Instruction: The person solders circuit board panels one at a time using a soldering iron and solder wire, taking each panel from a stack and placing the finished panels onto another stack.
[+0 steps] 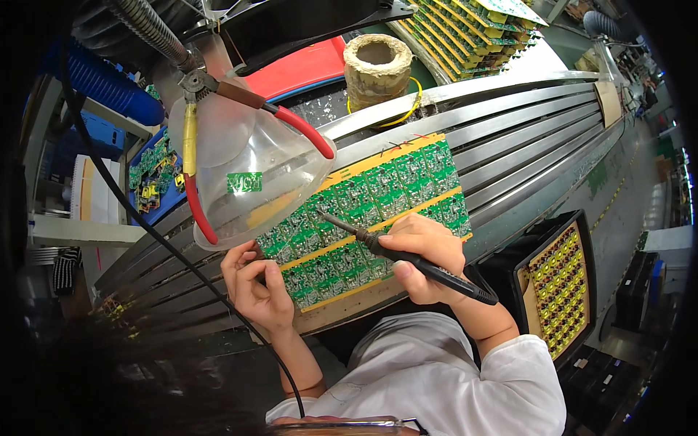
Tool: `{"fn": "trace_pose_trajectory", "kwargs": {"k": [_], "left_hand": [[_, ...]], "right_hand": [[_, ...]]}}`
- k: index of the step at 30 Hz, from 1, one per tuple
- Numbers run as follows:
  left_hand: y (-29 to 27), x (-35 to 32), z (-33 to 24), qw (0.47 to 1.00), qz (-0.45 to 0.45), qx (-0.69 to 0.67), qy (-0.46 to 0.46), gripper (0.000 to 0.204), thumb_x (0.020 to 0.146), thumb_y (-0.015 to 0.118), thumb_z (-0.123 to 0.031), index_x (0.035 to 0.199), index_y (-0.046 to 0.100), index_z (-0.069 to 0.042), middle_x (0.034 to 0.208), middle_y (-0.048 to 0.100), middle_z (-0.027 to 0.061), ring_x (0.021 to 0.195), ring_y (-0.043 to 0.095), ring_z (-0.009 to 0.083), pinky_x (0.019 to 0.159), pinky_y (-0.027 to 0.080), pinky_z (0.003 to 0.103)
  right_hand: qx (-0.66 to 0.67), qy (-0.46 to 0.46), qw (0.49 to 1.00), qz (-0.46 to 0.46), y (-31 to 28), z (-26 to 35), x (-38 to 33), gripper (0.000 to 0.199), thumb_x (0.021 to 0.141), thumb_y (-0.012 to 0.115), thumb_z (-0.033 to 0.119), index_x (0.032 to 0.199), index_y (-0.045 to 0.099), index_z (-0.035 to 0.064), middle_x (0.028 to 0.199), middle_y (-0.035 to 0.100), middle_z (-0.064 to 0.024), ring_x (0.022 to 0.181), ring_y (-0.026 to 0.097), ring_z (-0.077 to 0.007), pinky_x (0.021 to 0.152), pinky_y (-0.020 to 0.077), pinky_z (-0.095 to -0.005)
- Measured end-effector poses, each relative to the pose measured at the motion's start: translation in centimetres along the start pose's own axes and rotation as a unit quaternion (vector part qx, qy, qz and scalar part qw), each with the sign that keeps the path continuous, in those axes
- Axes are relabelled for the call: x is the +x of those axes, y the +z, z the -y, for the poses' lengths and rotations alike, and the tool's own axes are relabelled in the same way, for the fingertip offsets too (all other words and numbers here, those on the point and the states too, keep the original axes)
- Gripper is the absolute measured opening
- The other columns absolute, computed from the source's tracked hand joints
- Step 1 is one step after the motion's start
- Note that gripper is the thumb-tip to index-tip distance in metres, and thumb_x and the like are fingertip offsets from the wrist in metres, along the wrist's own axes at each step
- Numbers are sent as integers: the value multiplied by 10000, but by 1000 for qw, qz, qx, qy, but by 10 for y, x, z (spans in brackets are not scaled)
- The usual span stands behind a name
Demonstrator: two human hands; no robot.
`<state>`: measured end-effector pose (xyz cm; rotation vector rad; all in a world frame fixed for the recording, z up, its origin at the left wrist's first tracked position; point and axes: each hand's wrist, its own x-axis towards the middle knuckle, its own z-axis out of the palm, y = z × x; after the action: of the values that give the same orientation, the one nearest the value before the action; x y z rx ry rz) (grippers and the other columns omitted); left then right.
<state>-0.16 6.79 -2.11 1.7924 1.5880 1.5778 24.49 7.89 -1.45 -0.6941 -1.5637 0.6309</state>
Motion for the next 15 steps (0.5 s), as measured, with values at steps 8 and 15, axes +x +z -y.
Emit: {"fn": "trace_pose_trajectory", "kwargs": {"k": [8,15], "left_hand": [[1,-3,7,997,-23,-61,-48,84,835,687,-42,906,644,-31,1153,616,173,920,590,267,778,494,342],[5,-2,12,992,-66,-89,-61,49,866,653,-26,903,628,-8,1019,645,157,872,588,251,776,487,336]], "right_hand": [[0,2,1000,-4,-1,-1,-3,255,863,641,113,1052,700,-47,814,689,-137,690,601,-261,706,530,-371],[4,1,1000,-6,-1,-1,-4,250,866,640,113,1051,699,-45,812,686,-136,679,591,-258,694,523,-366]]}}
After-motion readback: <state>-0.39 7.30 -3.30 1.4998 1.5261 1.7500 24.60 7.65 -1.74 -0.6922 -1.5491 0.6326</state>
